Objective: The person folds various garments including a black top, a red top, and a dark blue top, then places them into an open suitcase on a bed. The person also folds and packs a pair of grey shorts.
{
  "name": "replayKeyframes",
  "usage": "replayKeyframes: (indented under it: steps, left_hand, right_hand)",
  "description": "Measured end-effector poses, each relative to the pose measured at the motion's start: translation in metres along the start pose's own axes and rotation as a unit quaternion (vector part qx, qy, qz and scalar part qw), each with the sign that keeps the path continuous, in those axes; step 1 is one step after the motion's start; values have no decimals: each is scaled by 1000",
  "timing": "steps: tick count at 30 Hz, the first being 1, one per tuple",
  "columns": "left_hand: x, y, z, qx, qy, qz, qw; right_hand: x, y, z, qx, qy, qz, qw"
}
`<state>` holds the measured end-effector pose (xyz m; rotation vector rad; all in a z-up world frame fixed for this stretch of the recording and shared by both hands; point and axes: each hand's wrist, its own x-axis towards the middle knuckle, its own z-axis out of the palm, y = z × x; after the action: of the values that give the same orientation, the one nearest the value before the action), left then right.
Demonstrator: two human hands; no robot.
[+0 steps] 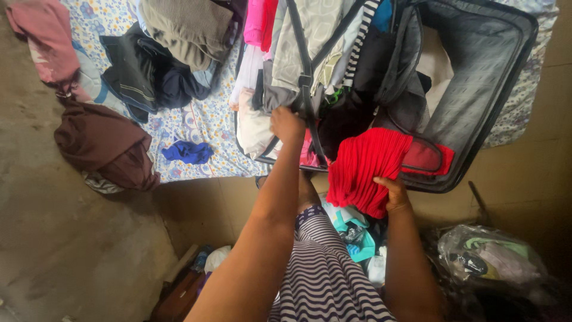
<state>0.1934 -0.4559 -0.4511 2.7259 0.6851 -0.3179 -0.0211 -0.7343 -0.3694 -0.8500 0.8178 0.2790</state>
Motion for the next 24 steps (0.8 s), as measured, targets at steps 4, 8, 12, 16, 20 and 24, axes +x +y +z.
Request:
replayKeyframes:
  steps: [4, 8, 12, 16, 20, 24]
  left_hand:
    - [-4, -12, -2, -48, -34, -53, 997]
    - [6, -21, 0, 1, -56, -6, 998]
    - [13, -33, 27, -142, -12, 115, 983]
    - [14, -55, 47, -254, -179, 102, 945]
    - [13, -65, 48, -439, -434, -109, 779]
    - [16, -56, 45, -466, -479, -113, 735]
  right_hand:
    - [0, 4, -5, 1, 18, 26, 1000]
    - [-2, 7, -5, -1, 8, 21, 1000]
    - [-3, 8, -1, 13, 7, 40, 999]
    - [-4, 7, 3, 12, 0, 43, 999]
    - [-5, 7, 0, -8, 2, 35, 999]
    - [-3, 9, -11, -26, -2, 35, 999]
